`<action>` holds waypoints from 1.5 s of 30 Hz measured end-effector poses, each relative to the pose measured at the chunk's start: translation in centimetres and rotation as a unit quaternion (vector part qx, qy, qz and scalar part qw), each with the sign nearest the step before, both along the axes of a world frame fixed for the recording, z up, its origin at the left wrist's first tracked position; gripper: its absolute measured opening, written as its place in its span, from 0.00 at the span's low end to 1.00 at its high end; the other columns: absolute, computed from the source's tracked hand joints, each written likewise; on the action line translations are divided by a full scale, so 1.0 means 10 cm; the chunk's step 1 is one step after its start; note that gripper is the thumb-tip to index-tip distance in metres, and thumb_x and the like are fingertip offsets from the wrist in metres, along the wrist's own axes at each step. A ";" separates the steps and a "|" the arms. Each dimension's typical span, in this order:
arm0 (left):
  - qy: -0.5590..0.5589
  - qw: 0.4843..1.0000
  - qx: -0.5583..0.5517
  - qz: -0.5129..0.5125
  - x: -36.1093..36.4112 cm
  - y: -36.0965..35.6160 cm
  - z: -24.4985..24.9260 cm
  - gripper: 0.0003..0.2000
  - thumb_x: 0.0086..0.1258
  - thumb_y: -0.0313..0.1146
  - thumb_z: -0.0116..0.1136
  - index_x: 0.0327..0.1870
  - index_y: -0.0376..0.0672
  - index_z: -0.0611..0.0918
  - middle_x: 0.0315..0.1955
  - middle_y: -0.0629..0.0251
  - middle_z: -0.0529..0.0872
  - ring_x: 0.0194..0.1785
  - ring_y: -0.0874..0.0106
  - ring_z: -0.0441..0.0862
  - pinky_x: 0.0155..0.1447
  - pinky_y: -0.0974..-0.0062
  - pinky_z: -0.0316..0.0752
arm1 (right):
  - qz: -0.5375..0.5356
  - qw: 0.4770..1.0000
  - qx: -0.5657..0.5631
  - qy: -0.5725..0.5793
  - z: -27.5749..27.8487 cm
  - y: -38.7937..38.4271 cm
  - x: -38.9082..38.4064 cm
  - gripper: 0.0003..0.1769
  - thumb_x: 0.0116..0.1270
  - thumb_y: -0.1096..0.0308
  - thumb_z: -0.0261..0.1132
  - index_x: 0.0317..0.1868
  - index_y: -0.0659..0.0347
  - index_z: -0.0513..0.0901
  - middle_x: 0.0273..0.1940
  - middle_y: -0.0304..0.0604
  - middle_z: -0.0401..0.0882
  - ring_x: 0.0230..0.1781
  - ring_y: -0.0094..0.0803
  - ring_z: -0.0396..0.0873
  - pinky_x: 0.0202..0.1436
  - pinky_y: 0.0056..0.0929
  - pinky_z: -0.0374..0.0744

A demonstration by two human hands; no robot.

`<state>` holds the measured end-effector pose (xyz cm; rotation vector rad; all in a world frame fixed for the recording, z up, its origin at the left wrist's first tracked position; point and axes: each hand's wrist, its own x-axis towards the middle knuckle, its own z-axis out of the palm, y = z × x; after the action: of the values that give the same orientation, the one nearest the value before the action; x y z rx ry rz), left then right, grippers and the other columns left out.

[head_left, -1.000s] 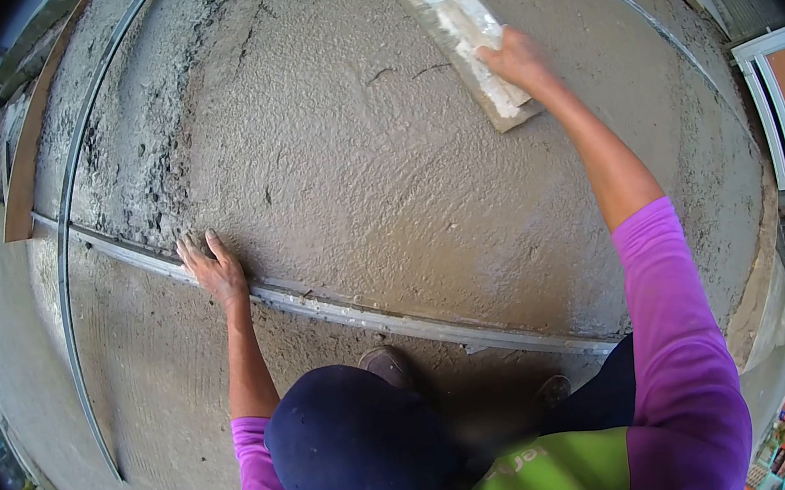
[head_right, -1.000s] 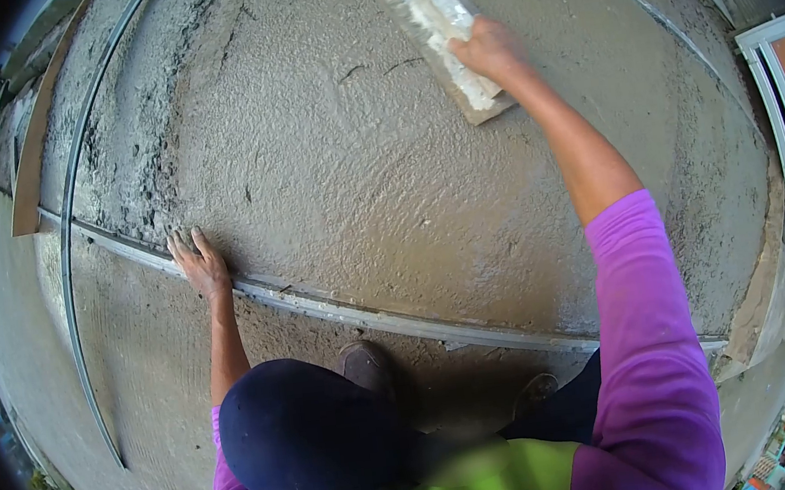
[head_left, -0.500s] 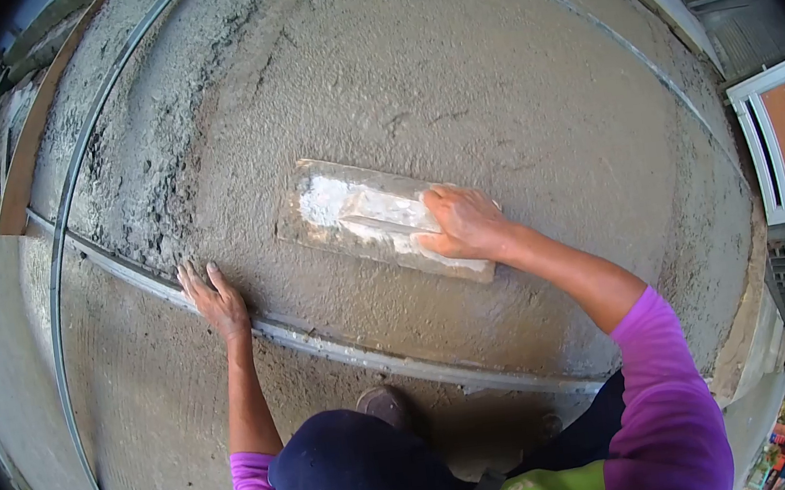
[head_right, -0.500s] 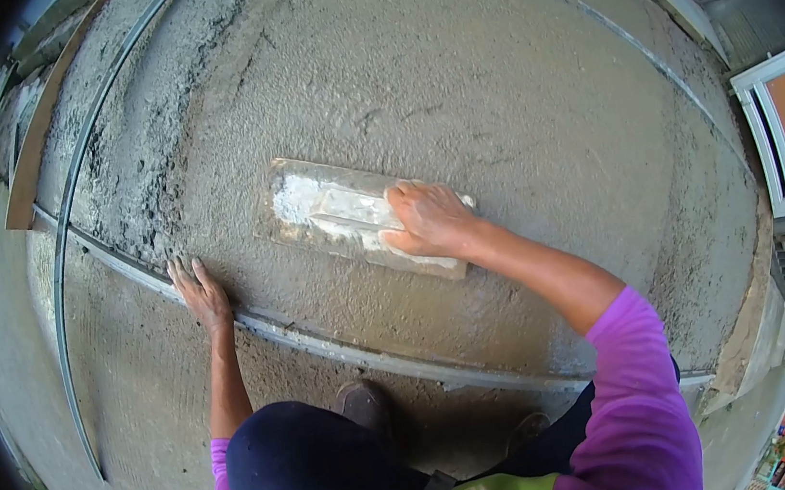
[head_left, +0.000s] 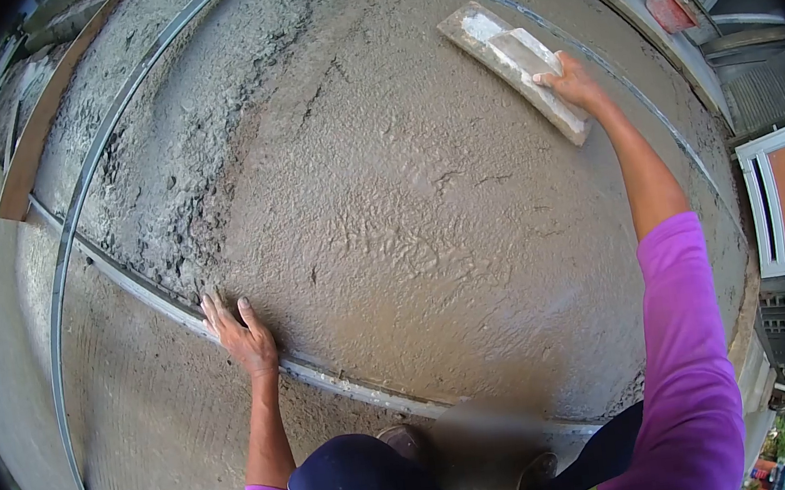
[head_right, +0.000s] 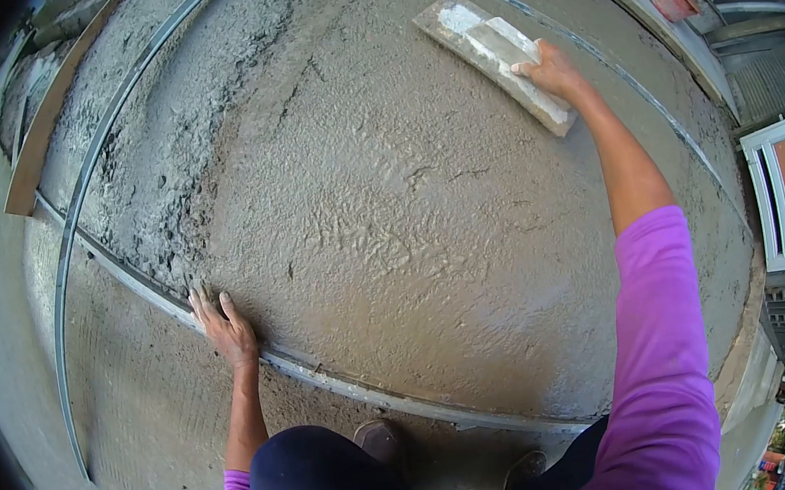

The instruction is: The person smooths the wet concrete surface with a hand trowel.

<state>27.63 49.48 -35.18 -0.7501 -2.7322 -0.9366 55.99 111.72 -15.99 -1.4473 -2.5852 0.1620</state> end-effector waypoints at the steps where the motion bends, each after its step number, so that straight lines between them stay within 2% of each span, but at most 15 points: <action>1: 0.000 1.000 0.001 0.000 0.01 0.01 0.03 0.30 0.83 0.48 0.45 0.77 0.36 0.64 0.77 0.42 0.61 0.82 0.48 0.53 0.83 0.47 0.41 | 0.003 0.999 -0.030 -0.024 0.06 0.04 -0.20 0.48 0.61 0.44 0.73 0.70 0.72 0.70 0.67 0.67 0.73 0.69 0.54 0.73 0.72 0.46 0.70; 3: 0.001 1.000 -0.002 0.003 -0.02 0.01 0.03 0.30 0.83 0.48 0.45 0.77 0.36 0.64 0.77 0.42 0.61 0.82 0.48 0.53 0.83 0.47 0.41 | 0.012 0.994 -0.085 -0.074 0.23 0.14 -0.61 0.53 0.61 0.39 0.72 0.73 0.73 0.67 0.70 0.67 0.69 0.73 0.52 0.69 0.75 0.43 0.67; 6: 0.000 1.000 -0.002 0.009 -0.02 0.04 0.04 0.30 0.83 0.48 0.46 0.77 0.35 0.64 0.77 0.42 0.62 0.82 0.48 0.54 0.83 0.48 0.42 | 0.044 0.998 0.023 -0.040 -0.12 0.32 -1.14 0.47 0.60 0.40 0.73 0.67 0.70 0.73 0.65 0.66 0.75 0.67 0.53 0.75 0.70 0.46 0.72; 9: 0.001 1.000 -0.002 0.008 -0.02 0.01 0.02 0.31 0.82 0.49 0.46 0.76 0.33 0.65 0.76 0.42 0.62 0.81 0.48 0.54 0.83 0.50 0.43 | 0.111 0.993 -0.035 -0.007 -0.22 -0.03 -1.61 0.45 0.62 0.39 0.71 0.65 0.69 0.74 0.63 0.65 0.77 0.64 0.52 0.77 0.67 0.48 0.75; 13: 0.000 1.000 0.019 0.011 -0.01 0.00 0.01 0.31 0.83 0.49 0.45 0.75 0.33 0.66 0.76 0.42 0.63 0.81 0.48 0.54 0.83 0.50 0.43 | 0.208 0.971 -0.088 -0.078 -0.25 -1.03 -1.95 0.36 0.66 0.44 0.69 0.60 0.67 0.75 0.58 0.61 0.79 0.60 0.48 0.80 0.61 0.46 0.79; 16: -0.004 0.999 0.039 0.013 -0.01 0.00 -0.01 0.30 0.83 0.49 0.44 0.75 0.34 0.66 0.76 0.41 0.63 0.81 0.48 0.54 0.83 0.50 0.43 | 0.259 0.950 -0.099 -0.143 -0.31 -2.04 -1.84 0.24 0.70 0.52 0.66 0.50 0.66 0.76 0.45 0.51 0.79 0.48 0.41 0.80 0.52 0.38 0.84; 18: -0.008 0.998 0.054 0.011 0.00 -0.02 -0.01 0.30 0.84 0.49 0.42 0.76 0.34 0.66 0.76 0.42 0.62 0.82 0.48 0.53 0.83 0.50 0.42 | 0.361 0.922 -0.063 -0.124 -0.54 -2.53 -1.57 0.18 0.70 0.57 0.66 0.45 0.65 0.75 0.40 0.44 0.75 0.43 0.37 0.77 0.48 0.36 0.84; 19: -0.010 0.998 0.062 0.010 0.00 -0.02 -0.01 0.29 0.84 0.49 0.41 0.76 0.34 0.66 0.77 0.42 0.61 0.82 0.48 0.53 0.83 0.51 0.42 | 0.378 0.913 -0.082 -0.130 -0.49 -2.80 -1.42 0.17 0.69 0.60 0.68 0.45 0.65 0.75 0.39 0.45 0.75 0.44 0.38 0.78 0.48 0.37 0.84; 22: -0.039 0.992 0.122 -0.001 -0.03 -0.09 -0.08 0.29 0.85 0.47 0.38 0.76 0.34 0.65 0.77 0.44 0.60 0.82 0.50 0.53 0.83 0.53 0.45 | 0.421 0.893 -0.107 -0.117 -0.53 -3.56 -0.73 0.20 0.64 0.61 0.72 0.45 0.68 0.76 0.41 0.49 0.76 0.46 0.45 0.79 0.53 0.44 0.81; 24: -0.072 0.976 0.204 -0.018 0.00 -0.16 0.04 0.28 0.86 0.46 0.35 0.76 0.34 0.66 0.77 0.46 0.60 0.81 0.52 0.55 0.82 0.56 0.48 | 0.453 0.889 -0.044 -0.049 -0.57 -3.92 -0.17 0.26 0.60 0.60 0.75 0.50 0.71 0.77 0.47 0.54 0.78 0.50 0.50 0.79 0.59 0.49 0.76; 26: -0.059 0.967 0.249 -0.015 0.01 -0.27 0.06 0.28 0.86 0.48 0.36 0.75 0.34 0.68 0.75 0.50 0.66 0.79 0.56 0.60 0.81 0.62 0.53 | 0.437 0.896 -0.024 -0.078 -0.67 -4.19 0.37 0.32 0.58 0.58 0.76 0.56 0.72 0.77 0.53 0.56 0.78 0.55 0.52 0.78 0.63 0.50 0.73; 28: -0.068 0.962 0.263 0.008 0.06 -0.33 0.11 0.28 0.86 0.48 0.38 0.74 0.32 0.67 0.74 0.49 0.67 0.78 0.57 0.62 0.80 0.62 0.55 | 0.407 0.906 -0.062 -0.099 -0.71 -4.36 0.74 0.34 0.57 0.58 0.76 0.57 0.72 0.76 0.56 0.57 0.77 0.57 0.53 0.77 0.62 0.50 0.73; 32: -0.149 0.945 0.278 0.087 0.19 -0.67 -0.08 0.29 0.85 0.47 0.41 0.73 0.29 0.68 0.74 0.44 0.65 0.78 0.53 0.62 0.80 0.61 0.56 | 0.339 0.935 -0.049 -0.094 -0.81 -4.53 1.03 0.34 0.57 0.58 0.76 0.57 0.72 0.76 0.55 0.57 0.77 0.57 0.54 0.77 0.62 0.49 0.74; 36: -0.170 0.954 0.228 0.096 0.40 -0.81 -0.14 0.30 0.85 0.49 0.43 0.75 0.30 0.66 0.72 0.45 0.68 0.76 0.56 0.66 0.78 0.63 0.60 | 0.294 0.952 -0.040 -0.081 -0.86 -4.69 0.91 0.34 0.58 0.59 0.75 0.58 0.72 0.75 0.55 0.57 0.77 0.56 0.53 0.77 0.61 0.48 0.74; 45: -0.224 0.934 0.267 0.079 0.76 -0.87 -0.05 0.32 0.84 0.47 0.44 0.77 0.29 0.61 0.75 0.43 0.63 0.79 0.53 0.59 0.81 0.60 0.54 | 0.310 0.950 -0.010 -0.044 -1.11 -5.23 -0.11 0.29 0.62 0.57 0.73 0.55 0.69 0.76 0.51 0.51 0.78 0.54 0.45 0.78 0.59 0.43 0.75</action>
<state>35.25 40.83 -35.72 -0.2282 -2.5982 -1.8894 54.92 59.37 -27.13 -0.6051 -3.0286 0.2049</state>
